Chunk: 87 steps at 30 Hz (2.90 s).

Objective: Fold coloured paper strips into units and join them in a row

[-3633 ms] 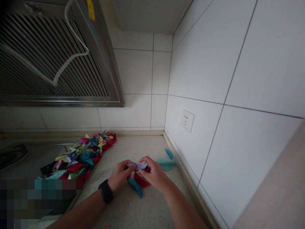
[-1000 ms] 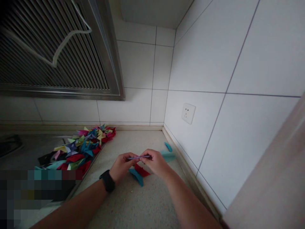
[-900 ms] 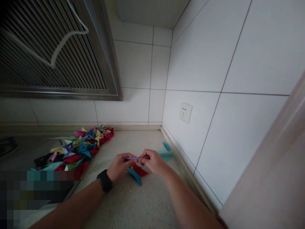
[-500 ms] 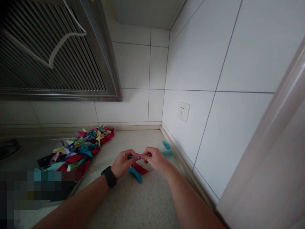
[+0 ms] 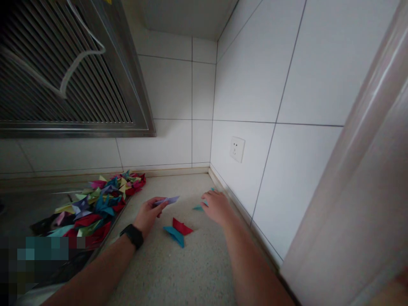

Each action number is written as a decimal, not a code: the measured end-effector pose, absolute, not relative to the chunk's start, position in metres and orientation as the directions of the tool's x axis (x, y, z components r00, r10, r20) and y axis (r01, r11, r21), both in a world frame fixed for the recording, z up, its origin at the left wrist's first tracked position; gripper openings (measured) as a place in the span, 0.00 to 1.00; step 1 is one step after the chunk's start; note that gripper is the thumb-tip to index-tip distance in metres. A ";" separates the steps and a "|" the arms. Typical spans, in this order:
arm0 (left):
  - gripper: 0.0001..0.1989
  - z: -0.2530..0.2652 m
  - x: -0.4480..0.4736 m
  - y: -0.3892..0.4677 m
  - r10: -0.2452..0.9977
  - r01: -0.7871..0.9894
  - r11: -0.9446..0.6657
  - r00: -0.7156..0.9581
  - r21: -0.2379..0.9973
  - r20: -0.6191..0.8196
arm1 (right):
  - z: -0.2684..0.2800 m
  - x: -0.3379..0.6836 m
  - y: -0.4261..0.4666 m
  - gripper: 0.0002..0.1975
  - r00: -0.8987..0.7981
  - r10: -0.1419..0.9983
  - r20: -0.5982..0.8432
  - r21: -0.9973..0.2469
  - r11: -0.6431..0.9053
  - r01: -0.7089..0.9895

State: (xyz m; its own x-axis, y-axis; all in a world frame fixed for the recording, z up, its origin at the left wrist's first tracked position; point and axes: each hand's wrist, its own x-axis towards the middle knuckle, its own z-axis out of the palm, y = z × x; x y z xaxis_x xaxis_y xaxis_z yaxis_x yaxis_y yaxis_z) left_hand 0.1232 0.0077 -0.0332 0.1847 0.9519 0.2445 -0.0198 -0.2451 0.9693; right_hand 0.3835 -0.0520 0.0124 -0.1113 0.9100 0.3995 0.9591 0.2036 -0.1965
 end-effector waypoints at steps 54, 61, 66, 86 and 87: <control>0.11 -0.041 0.126 0.016 0.860 0.179 -0.465 0.322 0.867 0.395 | 0.011 0.414 0.013 0.14 0.109 0.994 0.022 0.165 -0.111 0.980; 0.11 -0.040 0.124 0.019 0.848 0.472 -0.529 0.309 0.705 0.430 | 0.007 0.418 0.014 0.16 0.118 0.993 -0.011 0.242 -0.112 0.964; 0.11 -0.039 0.126 0.016 0.854 0.653 -0.520 0.380 0.551 0.356 | 0.007 0.421 0.006 0.15 0.087 0.995 0.040 0.257 -0.094 0.962; 0.17 -0.025 0.130 0.004 0.726 0.244 -0.660 0.450 0.711 0.519 | 0.008 0.332 -0.037 0.08 -0.150 0.873 0.464 -0.651 0.451 0.610; 0.17 -0.025 0.129 0.006 0.731 0.206 -0.640 0.459 0.740 0.504 | 0.005 0.325 -0.041 0.07 -0.164 0.862 0.480 -0.641 0.473 0.605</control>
